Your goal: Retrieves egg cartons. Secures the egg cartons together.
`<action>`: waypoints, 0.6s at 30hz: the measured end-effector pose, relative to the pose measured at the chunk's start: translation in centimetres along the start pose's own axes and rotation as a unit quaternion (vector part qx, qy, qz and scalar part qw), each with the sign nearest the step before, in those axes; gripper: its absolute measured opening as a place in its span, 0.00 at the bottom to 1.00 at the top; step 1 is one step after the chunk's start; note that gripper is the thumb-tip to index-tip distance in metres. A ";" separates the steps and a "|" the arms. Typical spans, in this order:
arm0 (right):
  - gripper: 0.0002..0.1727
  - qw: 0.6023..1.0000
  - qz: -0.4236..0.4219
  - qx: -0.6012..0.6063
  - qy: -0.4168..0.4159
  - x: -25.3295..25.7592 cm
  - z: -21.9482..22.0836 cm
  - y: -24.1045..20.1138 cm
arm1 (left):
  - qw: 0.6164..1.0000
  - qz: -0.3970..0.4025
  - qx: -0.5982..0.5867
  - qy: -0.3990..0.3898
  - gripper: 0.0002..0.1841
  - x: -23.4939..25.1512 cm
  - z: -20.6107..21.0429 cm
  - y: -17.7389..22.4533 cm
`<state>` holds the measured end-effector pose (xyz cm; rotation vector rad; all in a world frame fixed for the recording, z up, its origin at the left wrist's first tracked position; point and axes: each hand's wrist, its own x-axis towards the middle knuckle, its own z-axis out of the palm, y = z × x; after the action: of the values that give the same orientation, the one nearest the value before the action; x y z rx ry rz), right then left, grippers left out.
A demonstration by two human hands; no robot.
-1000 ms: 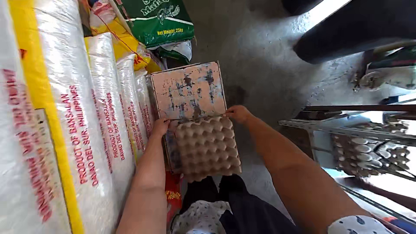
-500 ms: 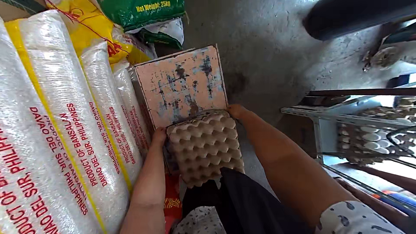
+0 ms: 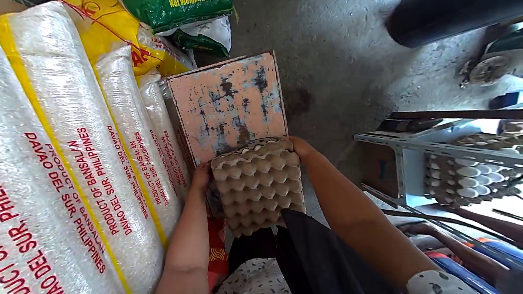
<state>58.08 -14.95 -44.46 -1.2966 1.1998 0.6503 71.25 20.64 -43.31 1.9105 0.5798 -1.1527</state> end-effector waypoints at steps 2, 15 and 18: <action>0.27 1.000 0.013 0.010 -0.015 -0.2 -0.1 -0.2 | 1.000 0.002 -0.030 -0.005 0.19 -0.4 0.2 0.0; 0.20 0.989 0.082 -0.095 -0.075 -7.9 -0.1 -6.1 | 0.994 0.019 -0.108 0.024 0.19 -0.2 1.4 -1.1; 0.20 0.983 0.089 -0.136 -0.083 -9.7 -0.2 -7.2 | 0.996 0.011 -0.086 0.012 0.19 -0.4 1.3 -1.3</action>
<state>61.53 -14.41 -32.90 -1.3386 1.1256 1.0626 69.49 20.35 -43.83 1.7820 0.6486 -1.0328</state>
